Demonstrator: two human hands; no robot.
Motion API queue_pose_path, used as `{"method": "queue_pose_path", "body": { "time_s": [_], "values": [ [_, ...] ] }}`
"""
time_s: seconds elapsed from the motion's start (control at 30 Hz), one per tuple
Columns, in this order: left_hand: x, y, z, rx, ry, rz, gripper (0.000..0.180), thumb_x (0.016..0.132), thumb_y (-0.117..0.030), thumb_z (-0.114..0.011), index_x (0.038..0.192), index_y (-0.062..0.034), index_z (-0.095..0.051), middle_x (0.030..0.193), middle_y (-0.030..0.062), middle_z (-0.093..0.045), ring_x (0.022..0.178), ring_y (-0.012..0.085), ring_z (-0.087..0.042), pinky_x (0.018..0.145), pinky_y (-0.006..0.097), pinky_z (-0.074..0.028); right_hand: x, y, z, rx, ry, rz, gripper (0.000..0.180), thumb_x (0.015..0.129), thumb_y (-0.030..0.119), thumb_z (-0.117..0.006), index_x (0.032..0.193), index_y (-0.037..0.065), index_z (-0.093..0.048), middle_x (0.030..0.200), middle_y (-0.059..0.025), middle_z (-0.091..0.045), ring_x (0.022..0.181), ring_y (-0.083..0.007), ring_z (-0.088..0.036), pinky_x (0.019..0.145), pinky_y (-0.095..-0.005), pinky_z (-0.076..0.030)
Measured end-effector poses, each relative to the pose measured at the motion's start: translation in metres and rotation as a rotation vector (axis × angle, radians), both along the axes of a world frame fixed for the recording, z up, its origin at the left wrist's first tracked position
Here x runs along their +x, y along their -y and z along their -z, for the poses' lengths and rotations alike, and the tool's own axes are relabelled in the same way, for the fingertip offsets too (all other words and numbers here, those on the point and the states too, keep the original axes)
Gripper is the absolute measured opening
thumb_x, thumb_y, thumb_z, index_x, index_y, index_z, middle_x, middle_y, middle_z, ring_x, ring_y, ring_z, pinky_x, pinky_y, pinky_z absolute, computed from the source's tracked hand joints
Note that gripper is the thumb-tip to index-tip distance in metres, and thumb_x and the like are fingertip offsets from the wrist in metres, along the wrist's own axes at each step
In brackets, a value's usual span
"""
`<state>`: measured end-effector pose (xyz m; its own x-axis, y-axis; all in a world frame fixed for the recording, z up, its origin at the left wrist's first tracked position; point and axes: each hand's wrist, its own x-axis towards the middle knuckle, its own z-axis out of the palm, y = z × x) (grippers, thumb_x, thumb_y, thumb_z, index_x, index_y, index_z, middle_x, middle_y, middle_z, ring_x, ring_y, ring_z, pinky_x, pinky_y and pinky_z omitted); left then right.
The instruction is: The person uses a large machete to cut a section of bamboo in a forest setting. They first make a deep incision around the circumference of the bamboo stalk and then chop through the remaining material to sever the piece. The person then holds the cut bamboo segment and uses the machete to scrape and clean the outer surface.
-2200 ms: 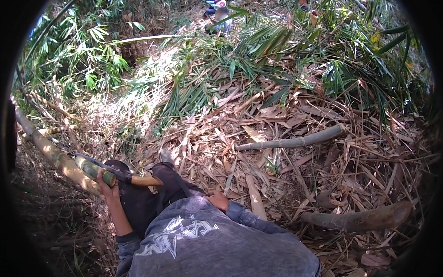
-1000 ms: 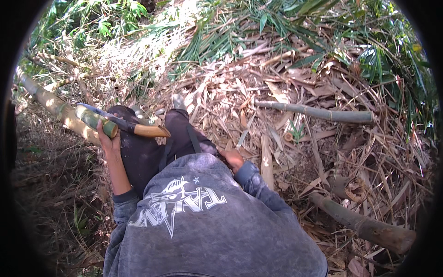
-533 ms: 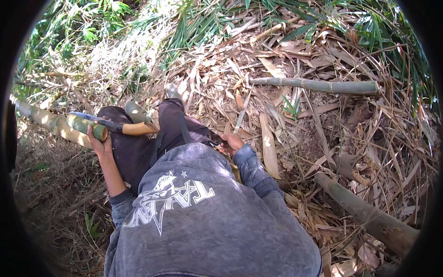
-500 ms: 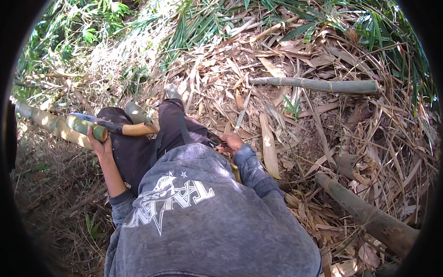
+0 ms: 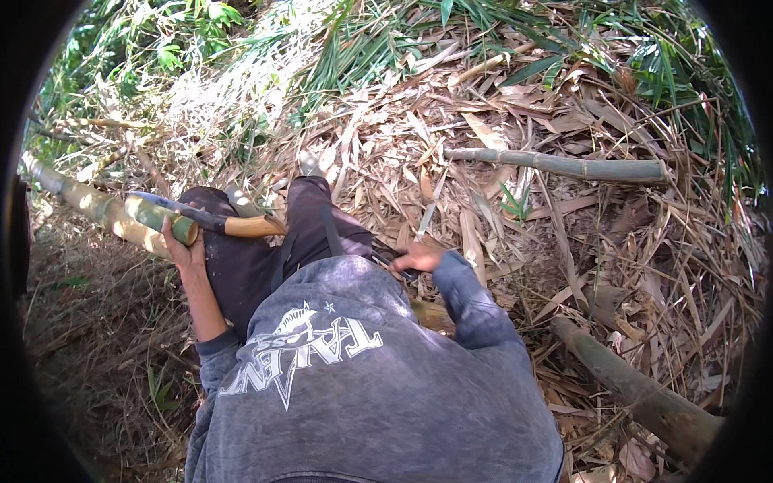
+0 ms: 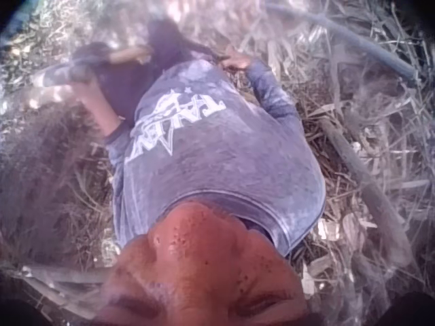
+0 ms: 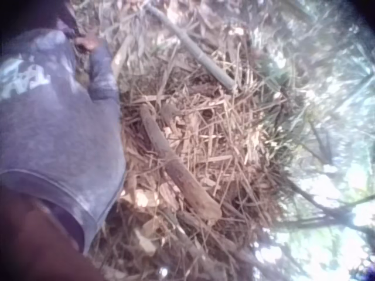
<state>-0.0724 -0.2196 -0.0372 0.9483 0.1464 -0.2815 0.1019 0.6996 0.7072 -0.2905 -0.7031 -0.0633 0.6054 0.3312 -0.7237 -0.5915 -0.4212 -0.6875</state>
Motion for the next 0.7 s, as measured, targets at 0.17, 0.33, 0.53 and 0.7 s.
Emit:
{"method": "queue_pose_path", "body": {
  "time_s": [0.17,0.33,0.53,0.7],
  "values": [
    [-0.003,-0.008,0.000,-0.061,0.021,0.004,0.043,0.091,-0.032,-0.063,0.119,-0.0016,-0.050,0.111,0.0135,-0.061,0.112,0.0340,-0.060,0.099,0.056,-0.048,-0.009,0.015,-0.100,-0.067,-0.003,0.108,0.094,0.064,0.030,-0.082,0.138,-0.010,-0.040,0.136,-0.0264,-0.048,0.125,-0.0336,-0.048,0.108,-0.0370,-0.036],
    [-0.006,0.010,-0.004,0.010,-0.043,-0.032,0.043,0.090,-0.030,-0.064,0.118,-0.0015,-0.049,0.105,0.0147,-0.062,0.105,0.0331,-0.063,0.093,0.050,-0.054,0.030,-0.043,-0.130,-0.548,0.831,0.259,0.099,0.065,0.023,-0.082,0.144,-0.003,-0.028,0.118,-0.0242,-0.047,0.112,-0.0398,-0.049,0.101,-0.0428,-0.041],
    [0.006,0.030,-0.014,0.068,-0.041,-0.161,0.035,0.088,-0.024,-0.068,0.113,-0.0041,-0.052,0.100,0.0117,-0.063,0.093,0.0287,-0.069,0.071,0.038,-0.056,0.123,-0.151,-0.141,-0.328,1.007,0.308,0.100,0.063,0.018,-0.084,0.143,-0.002,-0.028,0.123,-0.0225,-0.045,0.117,-0.0374,-0.047,0.103,-0.0426,-0.039],
    [0.007,0.062,-0.025,0.165,-0.167,-0.267,0.024,0.089,-0.021,-0.070,0.106,-0.0080,-0.058,0.085,0.0036,-0.064,0.073,0.0176,-0.066,0.059,0.030,-0.052,0.155,-0.213,-0.134,-0.111,1.109,0.041,0.099,0.064,0.017,-0.083,0.144,0.003,-0.028,0.114,-0.0216,-0.045,0.107,-0.0395,-0.052,0.094,-0.0441,-0.045]
  ]
}}
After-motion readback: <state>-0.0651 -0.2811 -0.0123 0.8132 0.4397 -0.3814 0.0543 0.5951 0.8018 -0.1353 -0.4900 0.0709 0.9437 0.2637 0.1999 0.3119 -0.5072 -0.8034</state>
